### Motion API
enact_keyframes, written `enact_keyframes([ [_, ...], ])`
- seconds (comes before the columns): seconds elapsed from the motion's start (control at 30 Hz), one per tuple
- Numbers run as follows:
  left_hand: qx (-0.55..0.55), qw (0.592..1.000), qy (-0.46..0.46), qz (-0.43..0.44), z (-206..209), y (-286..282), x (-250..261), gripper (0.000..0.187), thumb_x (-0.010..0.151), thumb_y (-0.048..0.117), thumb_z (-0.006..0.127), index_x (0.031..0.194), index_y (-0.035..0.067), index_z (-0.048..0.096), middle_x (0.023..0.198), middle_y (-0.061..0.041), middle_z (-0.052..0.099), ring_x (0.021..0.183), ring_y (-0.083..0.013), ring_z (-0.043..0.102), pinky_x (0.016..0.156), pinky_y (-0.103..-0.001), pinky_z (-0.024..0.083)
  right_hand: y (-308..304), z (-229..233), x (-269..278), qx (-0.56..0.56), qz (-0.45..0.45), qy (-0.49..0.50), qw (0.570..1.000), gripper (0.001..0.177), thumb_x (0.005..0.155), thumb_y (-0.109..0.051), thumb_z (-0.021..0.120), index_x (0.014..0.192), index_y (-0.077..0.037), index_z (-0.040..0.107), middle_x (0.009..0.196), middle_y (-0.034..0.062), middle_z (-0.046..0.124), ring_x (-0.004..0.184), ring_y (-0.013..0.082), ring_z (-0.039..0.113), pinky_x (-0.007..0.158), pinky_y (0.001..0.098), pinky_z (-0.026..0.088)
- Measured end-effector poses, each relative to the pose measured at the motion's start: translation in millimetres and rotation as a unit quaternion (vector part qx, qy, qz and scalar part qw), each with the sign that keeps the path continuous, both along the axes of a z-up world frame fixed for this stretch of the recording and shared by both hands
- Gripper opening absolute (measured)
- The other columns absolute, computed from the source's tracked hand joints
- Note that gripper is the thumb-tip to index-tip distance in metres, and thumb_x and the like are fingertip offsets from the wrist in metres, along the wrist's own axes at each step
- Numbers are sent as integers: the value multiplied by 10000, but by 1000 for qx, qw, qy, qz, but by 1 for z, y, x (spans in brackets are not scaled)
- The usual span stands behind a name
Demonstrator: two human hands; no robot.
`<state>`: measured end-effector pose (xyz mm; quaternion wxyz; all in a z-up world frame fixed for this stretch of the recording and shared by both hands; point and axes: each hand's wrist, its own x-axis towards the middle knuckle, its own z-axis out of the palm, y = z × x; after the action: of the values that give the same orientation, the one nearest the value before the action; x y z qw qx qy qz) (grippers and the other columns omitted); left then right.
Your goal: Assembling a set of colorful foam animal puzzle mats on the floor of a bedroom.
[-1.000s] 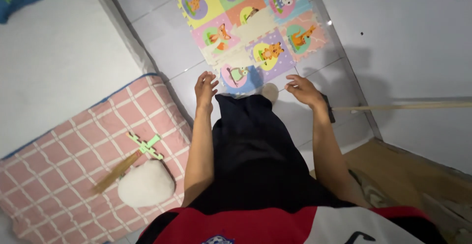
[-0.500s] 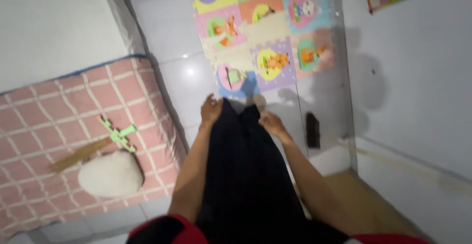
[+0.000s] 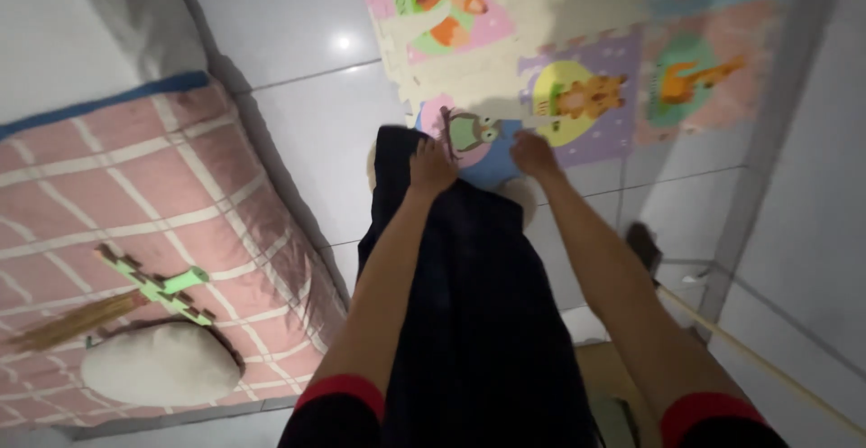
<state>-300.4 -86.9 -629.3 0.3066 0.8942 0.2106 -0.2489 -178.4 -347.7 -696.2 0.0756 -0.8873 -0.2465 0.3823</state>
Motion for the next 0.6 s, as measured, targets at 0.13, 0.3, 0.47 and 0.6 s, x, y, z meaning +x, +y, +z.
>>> enact_keyframes([
  [0.13, 76, 995, 24, -66, -69, 41, 36, 765, 875, 382, 664, 1458, -53, 428, 1560, -249, 351, 1468, -448, 294, 1109, -649, 314, 62, -25, 40, 25, -102, -34, 994, 557, 867, -207, 670, 1375, -17, 546, 1378, 259, 537, 1266, 449, 503, 1059, 535, 454],
  [0.3, 270, 942, 1, -200, -138, 66, 36, 869, 881, 302, 688, 1596, 17, 286, 1696, -187, 142, 1564, -387, 170, 1206, -645, 220, 114, -51, 45, 82, -90, -136, 983, 690, 880, -147, 683, 1501, 35, 445, 1523, 297, 390, 1402, 489, 386, 1114, 527, 447],
  [0.47, 108, 978, 77, -162, -89, 77, 66, 1034, 808, 362, 741, 1610, -20, 212, 1712, -169, 62, 1584, -341, 122, 1226, -620, 219, 155, -19, 64, 48, -117, -157, 979, 805, 883, -139, 695, 1593, -21, 333, 1618, 278, 319, 1493, 480, 322, 1057, 536, 471],
  [0.6, 53, 971, 159, -173, -96, 78, 64, 1079, 787, 412, 754, 1595, -8, 175, 1680, -167, 58, 1545, -350, 135, 1168, -642, 230, 143, -20, 73, -49, -85, -15, 995, 930, 785, -267, 773, 1524, -28, 262, 1635, 280, 216, 1430, 494, 245, 950, 610, 429],
])
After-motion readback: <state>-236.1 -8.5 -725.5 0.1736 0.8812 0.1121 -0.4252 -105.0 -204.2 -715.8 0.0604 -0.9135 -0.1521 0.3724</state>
